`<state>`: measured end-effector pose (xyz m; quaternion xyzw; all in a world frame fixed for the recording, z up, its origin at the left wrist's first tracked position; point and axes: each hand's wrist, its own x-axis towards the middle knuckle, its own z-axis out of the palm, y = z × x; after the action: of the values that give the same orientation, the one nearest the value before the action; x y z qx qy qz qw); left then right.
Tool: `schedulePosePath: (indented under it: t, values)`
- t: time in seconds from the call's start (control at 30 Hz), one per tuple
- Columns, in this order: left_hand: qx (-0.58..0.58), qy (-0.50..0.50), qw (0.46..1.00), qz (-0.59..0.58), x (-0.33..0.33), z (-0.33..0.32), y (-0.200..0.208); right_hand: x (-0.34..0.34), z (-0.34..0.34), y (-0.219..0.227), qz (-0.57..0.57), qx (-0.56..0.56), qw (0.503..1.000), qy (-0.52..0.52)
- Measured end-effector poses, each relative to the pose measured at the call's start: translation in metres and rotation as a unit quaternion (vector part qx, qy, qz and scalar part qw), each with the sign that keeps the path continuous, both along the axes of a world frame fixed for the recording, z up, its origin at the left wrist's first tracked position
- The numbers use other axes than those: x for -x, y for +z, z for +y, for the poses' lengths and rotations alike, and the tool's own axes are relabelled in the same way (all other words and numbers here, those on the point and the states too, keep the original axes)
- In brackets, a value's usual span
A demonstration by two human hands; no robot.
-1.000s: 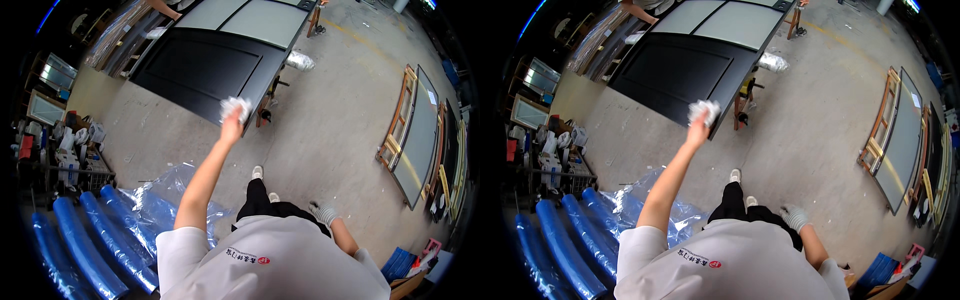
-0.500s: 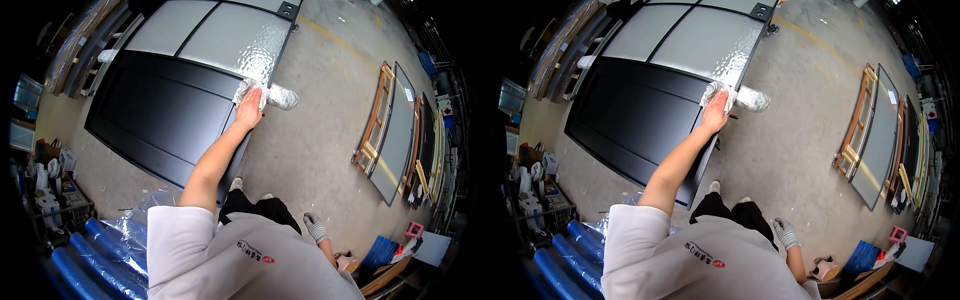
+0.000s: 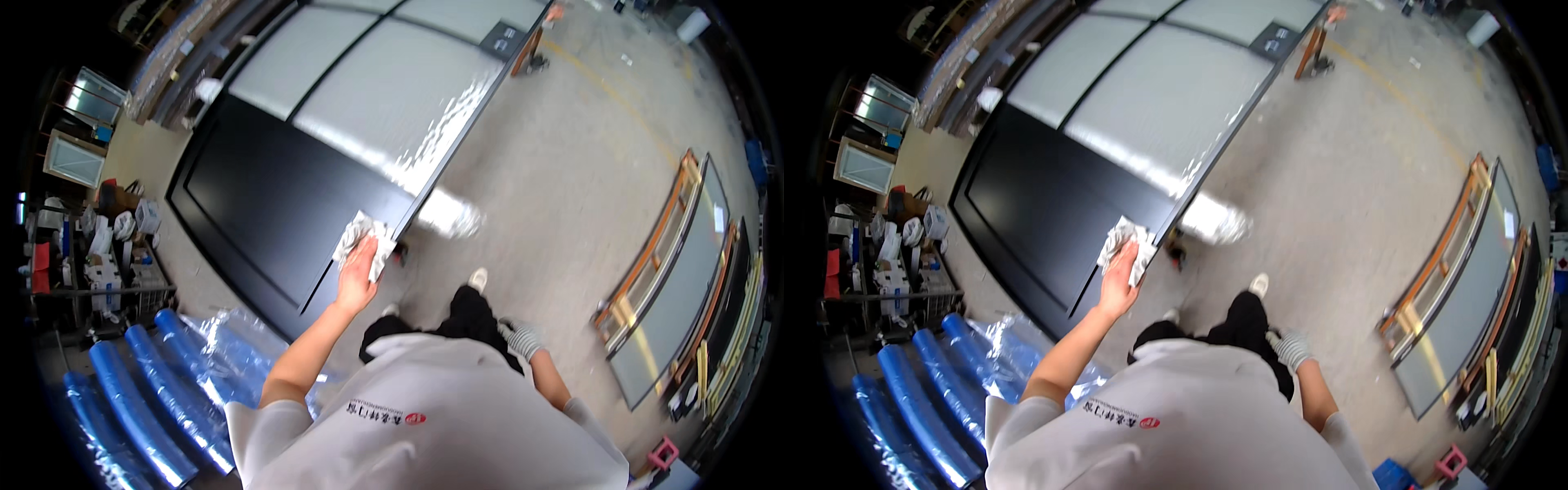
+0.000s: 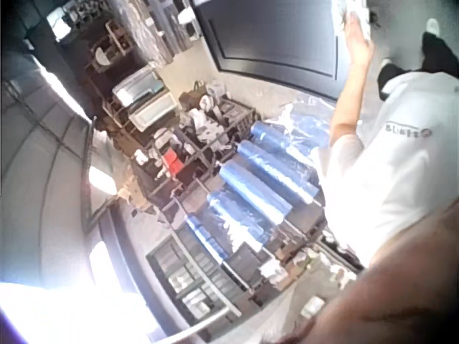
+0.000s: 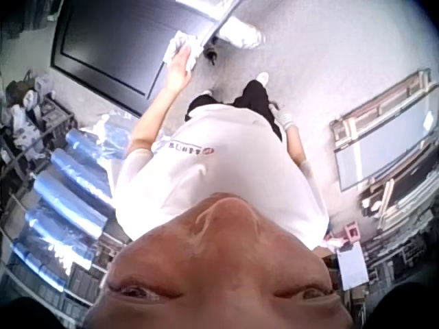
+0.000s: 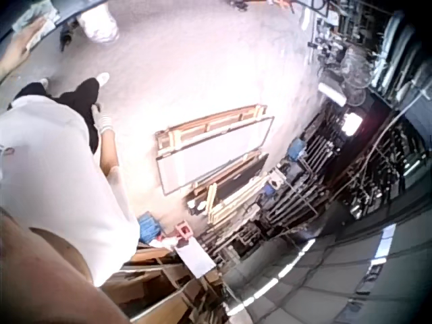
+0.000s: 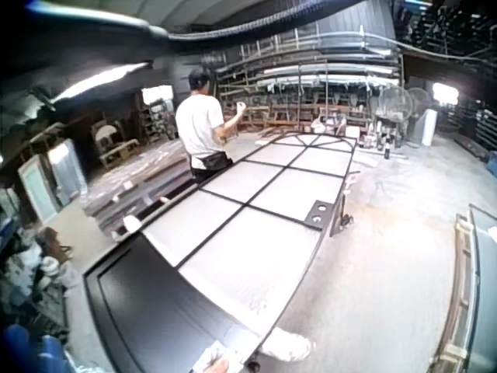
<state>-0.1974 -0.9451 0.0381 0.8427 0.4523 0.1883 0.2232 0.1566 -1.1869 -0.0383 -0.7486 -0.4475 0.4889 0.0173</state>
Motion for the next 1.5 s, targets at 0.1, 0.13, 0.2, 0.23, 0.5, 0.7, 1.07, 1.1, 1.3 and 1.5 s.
schedulePosePath:
  t: [0.1, 0.13, 0.2, 0.23, 0.5, 0.7, 1.07, 1.1, 1.3, 1.5]
  values:
    - [-0.032, 0.038, 0.999, -0.003, -0.047, 0.034, -0.003, -0.079, 0.047, 0.021, -0.041, -0.052, 0.997, 0.028]
    - [-0.035, 0.046, 0.998, -0.005, -0.058, 0.043, -0.001, -0.104, 0.049, 0.016, -0.037, -0.103, 0.994, 0.008]
    - [-0.046, 0.067, 0.997, 0.007, -0.066, 0.048, -0.009, -0.149, 0.054, 0.000, -0.092, -0.116, 0.989, -0.003]
    - [-0.035, 0.068, 0.997, -0.008, -0.066, 0.044, -0.003, -0.170, 0.055, -0.009, -0.058, -0.130, 0.989, -0.048]
    - [0.062, 0.385, 0.921, 0.016, -0.060, 0.002, 0.012, -0.239, 0.027, -0.052, -0.044, 0.017, 0.996, -0.075]
    - [-0.040, 0.438, 0.871, -0.220, -0.144, 0.164, 0.029, -0.269, 0.043, -0.062, 0.021, 0.043, 0.994, -0.098]
    - [-0.050, 0.134, 0.987, 0.068, -0.308, 0.351, -0.018, -0.351, 0.217, 0.012, 0.041, -0.018, 0.977, -0.208]
    - [-0.050, 0.157, 0.985, 0.050, -0.313, 0.377, -0.017, -0.361, 0.239, 0.021, 0.031, -0.020, 0.980, -0.196]
    - [-0.059, 0.382, 0.918, -0.089, -0.328, 0.519, -0.038, -0.449, 0.301, -0.079, 0.016, -0.068, 0.956, -0.285]
    - [-0.116, 0.443, 0.846, -0.272, -0.373, 0.600, -0.023, -0.481, 0.387, -0.012, 0.043, 0.015, 0.978, -0.204]
